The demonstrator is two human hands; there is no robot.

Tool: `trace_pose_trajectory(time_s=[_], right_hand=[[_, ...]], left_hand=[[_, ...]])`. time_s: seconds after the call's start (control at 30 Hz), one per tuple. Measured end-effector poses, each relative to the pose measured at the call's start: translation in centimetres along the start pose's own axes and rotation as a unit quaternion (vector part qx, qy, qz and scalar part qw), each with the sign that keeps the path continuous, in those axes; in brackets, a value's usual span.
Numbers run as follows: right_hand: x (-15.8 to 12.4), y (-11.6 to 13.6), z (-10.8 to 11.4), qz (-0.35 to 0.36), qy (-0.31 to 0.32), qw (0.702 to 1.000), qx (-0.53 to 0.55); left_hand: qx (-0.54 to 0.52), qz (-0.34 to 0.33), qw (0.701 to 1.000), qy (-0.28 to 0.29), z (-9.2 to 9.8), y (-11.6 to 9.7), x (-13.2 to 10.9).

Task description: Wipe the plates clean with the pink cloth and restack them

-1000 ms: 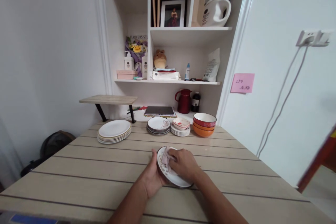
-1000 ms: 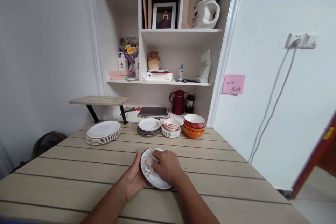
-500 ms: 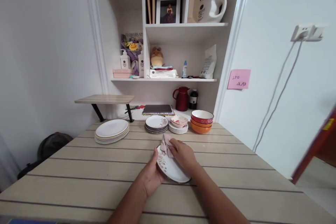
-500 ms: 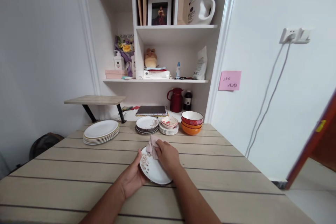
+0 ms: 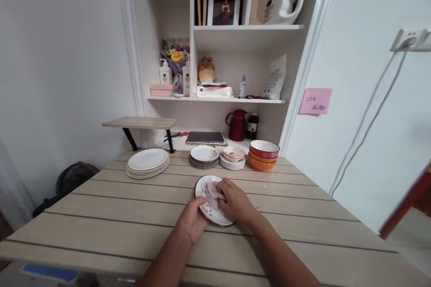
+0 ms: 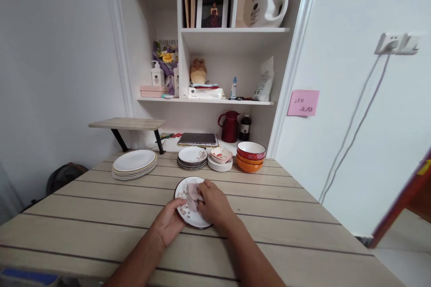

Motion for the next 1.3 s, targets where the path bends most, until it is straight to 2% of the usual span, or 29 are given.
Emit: trace_pose_trajectory(time_s=[0.1,0.2,0.3,0.43,0.5,0.6,0.73,0.9,0.97,1.03,1.17,1.3], right_hand=[[-0.3,0.9,-0.1,0.064,0.032,0.996,0.046],[-0.1,1.5,-0.3,0.094,0.018,0.993,0.071],[0.6,1.0,-0.6,0.039,-0.023,0.997,0.064],[1.3,-1.0,-0.4,-0.04,-0.062,0.996,0.049],[1.3,-1.7,-0.1,-0.071,-0.061,0.995,0.032],[0.7,-1.8,0.4,-0.091,-0.021,0.996,0.01],[-0.2,-0.5,0.7,-0.059,0.039,0.997,-0.006],[-0.7,1.1,0.2,0.042,0.057,0.997,0.033],[-0.6,1.4,-0.1,0.079,0.047,0.993,0.08],[-0.3,1.5,-0.3,0.085,0.021,0.989,0.119],[0.4,1.0,-0.3,0.042,-0.045,0.99,0.128],[1.0,-0.4,0.2,-0.017,-0.077,0.993,0.091]], left_hand=[[0.013,-0.015,1.0,-0.012,0.3,0.0,0.1],[0.038,-0.015,0.999,-0.003,0.5,0.2,0.2],[0.062,-0.001,0.998,0.008,0.4,0.5,0.1],[0.064,0.002,0.998,0.003,-0.1,0.5,0.0],[0.043,-0.004,0.999,-0.002,-0.1,0.4,0.1],[-0.002,-0.03,0.999,-0.022,0.2,0.1,0.4],[-0.031,-0.059,0.997,-0.043,0.7,-0.2,0.5],[-0.021,-0.035,0.999,0.002,0.6,-0.3,0.4],[-0.015,-0.024,0.999,0.029,0.4,-0.2,0.4],[-0.001,-0.008,0.999,0.047,0.3,0.0,0.4],[0.043,0.028,0.998,0.048,-0.1,0.3,0.4],[0.069,0.036,0.997,0.026,-0.4,0.5,0.2]])
Point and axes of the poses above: each hand's wrist, its own x-axis towards the middle knuckle, its own z-axis out of the back of the hand, y = z × x, the point moved 1 cm from there along x, towards the middle knuckle, and after that the axes turned 10 degrees about y, right-handed, at the moved point
